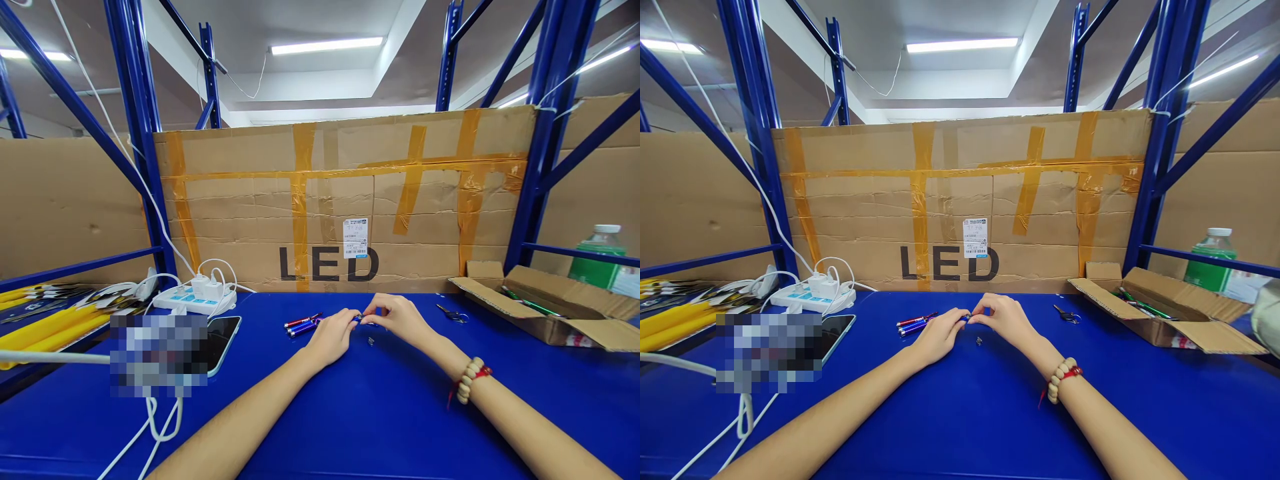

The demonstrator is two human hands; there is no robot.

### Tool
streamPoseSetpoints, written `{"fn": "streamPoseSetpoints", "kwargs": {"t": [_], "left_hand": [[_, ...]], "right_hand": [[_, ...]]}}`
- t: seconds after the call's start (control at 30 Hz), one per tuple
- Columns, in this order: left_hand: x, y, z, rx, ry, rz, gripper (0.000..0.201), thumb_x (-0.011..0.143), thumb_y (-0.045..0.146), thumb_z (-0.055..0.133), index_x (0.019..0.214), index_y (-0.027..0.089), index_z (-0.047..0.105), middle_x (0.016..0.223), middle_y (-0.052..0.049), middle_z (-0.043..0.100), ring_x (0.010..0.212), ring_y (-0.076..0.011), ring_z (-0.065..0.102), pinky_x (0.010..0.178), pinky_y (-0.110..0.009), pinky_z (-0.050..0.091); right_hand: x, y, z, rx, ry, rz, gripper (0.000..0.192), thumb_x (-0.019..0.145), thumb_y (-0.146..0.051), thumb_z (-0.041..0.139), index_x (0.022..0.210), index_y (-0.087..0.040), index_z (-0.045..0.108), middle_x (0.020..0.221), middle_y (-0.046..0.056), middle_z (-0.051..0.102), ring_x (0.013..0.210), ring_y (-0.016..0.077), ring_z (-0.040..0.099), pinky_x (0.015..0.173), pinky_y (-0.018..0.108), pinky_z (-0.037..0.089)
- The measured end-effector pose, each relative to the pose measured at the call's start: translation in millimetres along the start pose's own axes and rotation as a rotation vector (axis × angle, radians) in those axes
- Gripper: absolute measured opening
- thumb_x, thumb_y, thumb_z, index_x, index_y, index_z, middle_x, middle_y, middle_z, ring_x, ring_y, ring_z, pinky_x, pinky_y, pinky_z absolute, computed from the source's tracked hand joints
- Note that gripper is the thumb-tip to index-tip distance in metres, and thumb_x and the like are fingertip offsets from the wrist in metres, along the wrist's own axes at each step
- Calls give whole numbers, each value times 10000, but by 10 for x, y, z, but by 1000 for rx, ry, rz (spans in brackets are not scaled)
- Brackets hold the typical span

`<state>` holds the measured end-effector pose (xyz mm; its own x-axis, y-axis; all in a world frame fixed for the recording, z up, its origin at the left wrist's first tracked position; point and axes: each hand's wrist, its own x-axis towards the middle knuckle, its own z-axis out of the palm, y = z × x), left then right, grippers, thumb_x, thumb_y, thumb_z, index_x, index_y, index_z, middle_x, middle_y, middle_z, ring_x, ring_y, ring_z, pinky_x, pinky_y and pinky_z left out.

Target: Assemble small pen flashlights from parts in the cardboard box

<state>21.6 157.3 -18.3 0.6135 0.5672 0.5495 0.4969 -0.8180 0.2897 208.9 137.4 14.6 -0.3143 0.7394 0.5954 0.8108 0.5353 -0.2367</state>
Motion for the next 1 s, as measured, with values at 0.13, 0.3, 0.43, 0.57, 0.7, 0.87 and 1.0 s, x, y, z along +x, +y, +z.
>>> {"fn": "streamPoseSetpoints", "kwargs": {"t": [0.13,0.3,0.43,0.57,0.7,0.87,1.0], "left_hand": [[2,-6,5,6,-5,0,270,907,179,342,1119,190,508,1031,-49,585,905,-171,574,792,-282,458],[1,6,0,9,-7,-2,270,905,182,346,1117,186,514,1023,-50,591,891,-170,577,790,-278,461],[-1,12,-4,-5,-2,-2,278,905,186,343,1124,182,514,1022,-51,594,884,-170,581,785,-283,467],[2,10,1,-10,0,2,280,906,189,337,1119,178,519,1036,-56,598,885,-169,583,795,-285,469],[6,8,7,-13,-2,3,285,905,191,338,1121,169,522,1044,-62,603,896,-179,588,799,-303,474],[8,9,9,-6,-1,0,280,901,189,348,1109,173,534,1069,-61,604,942,-184,583,820,-304,474],[7,7,11,-5,-2,-3,283,901,187,348,1116,171,531,1101,-63,596,975,-188,577,839,-307,470]], "right_hand": [[0,-1,0,-5,-2,6,246,758,-444,614,707,-208,659,703,-9,615,608,99,505,553,219,322],[-2,-3,-4,-10,-18,10,247,759,-448,612,716,-209,659,705,-11,612,611,98,502,557,219,320],[1,-11,-8,-16,-25,17,237,757,-445,616,717,-215,658,711,-15,613,610,98,500,559,220,315],[3,-15,-8,-25,-27,19,272,783,-466,576,716,-214,654,721,-9,615,628,102,514,556,223,310],[0,-13,-8,-26,-33,17,319,801,-493,535,713,-210,653,725,-1,618,631,105,519,553,228,308],[0,-13,0,-10,-33,17,356,801,-520,519,708,-204,652,721,7,619,621,106,514,550,230,312],[-8,-14,-1,-2,-32,19,373,800,-533,511,702,-201,651,714,11,618,617,108,511,548,230,313]]}}
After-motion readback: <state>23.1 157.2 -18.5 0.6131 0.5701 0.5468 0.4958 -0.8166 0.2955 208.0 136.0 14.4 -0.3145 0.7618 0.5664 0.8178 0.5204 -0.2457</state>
